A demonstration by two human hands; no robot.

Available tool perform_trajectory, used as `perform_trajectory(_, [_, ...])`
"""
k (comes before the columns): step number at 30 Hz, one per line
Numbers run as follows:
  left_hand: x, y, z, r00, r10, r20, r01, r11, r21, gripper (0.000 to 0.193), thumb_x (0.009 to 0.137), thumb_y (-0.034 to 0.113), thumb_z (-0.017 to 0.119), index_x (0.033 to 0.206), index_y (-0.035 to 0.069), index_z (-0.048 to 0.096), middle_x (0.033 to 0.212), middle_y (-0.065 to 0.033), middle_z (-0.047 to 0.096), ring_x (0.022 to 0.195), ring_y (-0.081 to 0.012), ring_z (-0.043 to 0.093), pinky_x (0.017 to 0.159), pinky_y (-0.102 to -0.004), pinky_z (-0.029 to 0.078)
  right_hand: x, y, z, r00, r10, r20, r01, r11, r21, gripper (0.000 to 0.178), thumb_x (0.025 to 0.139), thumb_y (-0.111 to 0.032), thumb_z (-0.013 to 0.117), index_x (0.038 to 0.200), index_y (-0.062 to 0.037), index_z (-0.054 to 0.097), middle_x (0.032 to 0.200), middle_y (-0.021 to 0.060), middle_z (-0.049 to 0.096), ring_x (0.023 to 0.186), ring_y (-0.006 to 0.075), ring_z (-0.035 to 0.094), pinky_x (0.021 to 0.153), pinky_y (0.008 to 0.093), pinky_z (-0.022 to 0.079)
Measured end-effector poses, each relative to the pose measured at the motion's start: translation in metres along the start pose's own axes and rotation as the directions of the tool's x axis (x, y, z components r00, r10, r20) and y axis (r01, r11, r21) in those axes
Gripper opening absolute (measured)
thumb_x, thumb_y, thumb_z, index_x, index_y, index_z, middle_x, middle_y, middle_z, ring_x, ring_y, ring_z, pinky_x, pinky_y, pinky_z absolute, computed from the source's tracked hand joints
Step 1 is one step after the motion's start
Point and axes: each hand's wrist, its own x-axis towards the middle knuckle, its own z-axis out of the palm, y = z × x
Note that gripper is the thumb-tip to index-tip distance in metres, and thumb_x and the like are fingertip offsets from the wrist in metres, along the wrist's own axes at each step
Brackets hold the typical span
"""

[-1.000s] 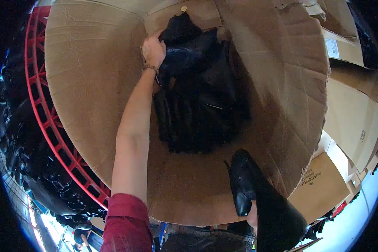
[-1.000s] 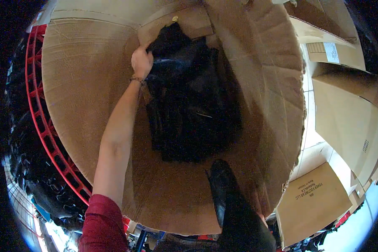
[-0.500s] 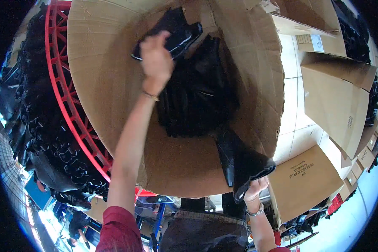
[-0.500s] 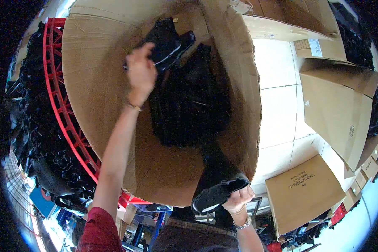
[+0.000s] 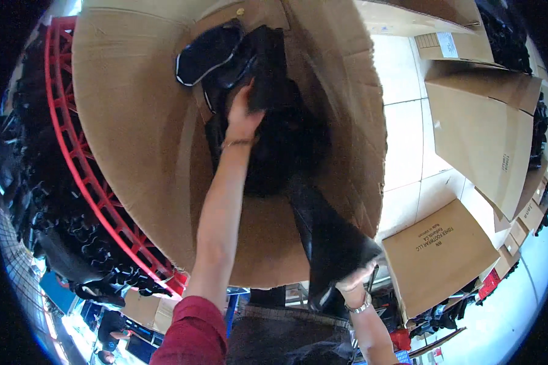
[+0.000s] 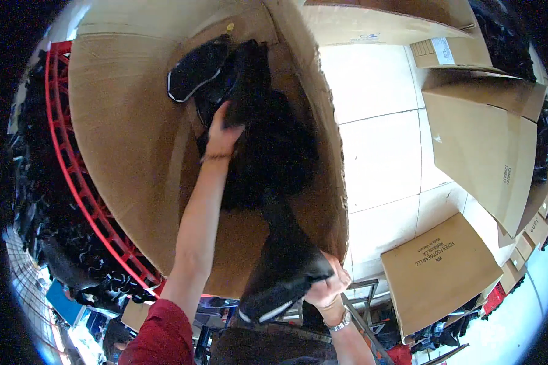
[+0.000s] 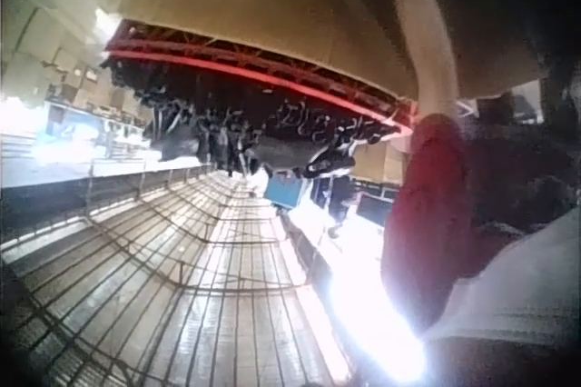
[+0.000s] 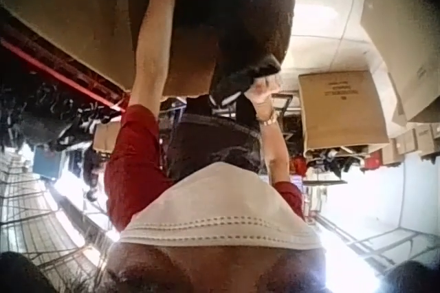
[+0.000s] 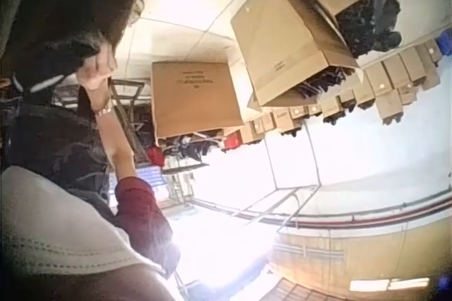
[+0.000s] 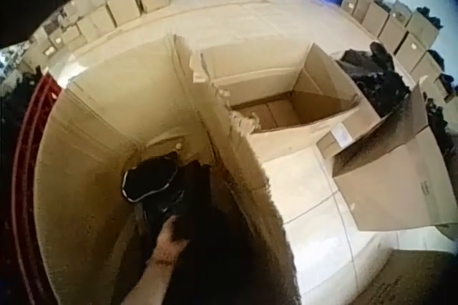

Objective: Applying adhesive to shoe uppers using a brush and organizing parts in a factory setting.

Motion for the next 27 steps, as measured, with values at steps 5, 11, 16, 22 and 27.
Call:
perform_trajectory(5, [-0.102,0.079,0.006,0.722,-0.337,0.604,0.606,0.729,-0.318,0.031,0.094,0.004,0.053,0.124,0.003,0.060,0.111,-0.0126,0.068,0.076,-0.0180,0.059,0.073,-0.0310,0.051,0.015,-0.003,-0.007,0.993,0.084,0.080,-0.082,0.996,-0.029,0.028,0.075,-0.016,0.073,0.099,-0.0042,0.070,0.093,0.0103,0.068,0.072,0.0283,0.067,0.058,0.0360,0.054])
perform_trajectory(11, [-0.191,0.184,-0.038,0.957,-0.034,0.289,0.058,0.996,-0.074,0.042,0.101,0.024,0.057,0.137,0.004,0.058,0.142,-0.0148,0.058,0.129,-0.0319,0.056,0.112,-0.0520,0.044,0.026,-0.028,0.006,0.983,0.139,0.122,-0.140,0.990,0.002,0.030,0.066,-0.012,0.073,0.094,-0.0041,0.066,0.092,0.0099,0.064,0.076,0.0283,0.066,0.062,0.0371,0.054])
perform_trajectory(16, [-0.207,0.143,0.053,0.953,0.208,0.221,-0.248,0.953,0.173,0.047,0.104,0.030,0.055,0.144,0.007,0.052,0.147,-0.0162,0.054,0.138,-0.0333,0.049,0.121,-0.0547,0.032,0.020,-0.014,-0.004,0.980,0.112,0.165,-0.104,0.993,-0.059,0.033,0.067,-0.015,0.075,0.095,-0.0009,0.064,0.094,0.0121,0.063,0.076,0.0295,0.065,0.060,0.0377,0.053])
perform_trajectory(22, [-0.147,0.107,0.058,0.946,0.299,-0.124,-0.302,0.953,-0.009,0.042,0.098,0.024,0.067,0.137,0.013,0.057,0.117,-0.0128,0.067,0.116,-0.0310,0.061,0.097,-0.0453,0.054,-0.001,0.007,-0.009,0.998,0.014,0.069,-0.008,0.996,-0.094,0.029,0.079,-0.021,0.074,0.100,-0.0017,0.068,0.094,0.0132,0.066,0.076,0.0315,0.067,0.061,0.0373,0.053])
perform_trajectory(27, [-0.085,0.056,-0.096,0.929,0.342,-0.141,0.231,-0.241,0.942,0.083,0.079,0.017,0.083,0.148,0.008,0.037,0.149,-0.0250,0.036,0.127,-0.0424,0.049,0.100,-0.0528,0.047,-0.077,0.017,0.020,0.983,0.152,0.100,-0.147,0.988,-0.056,0.010,0.096,-0.006,0.065,0.099,0.0014,0.071,0.097,0.0136,0.072,0.085,0.0288,0.068,0.076,0.0362,0.052])
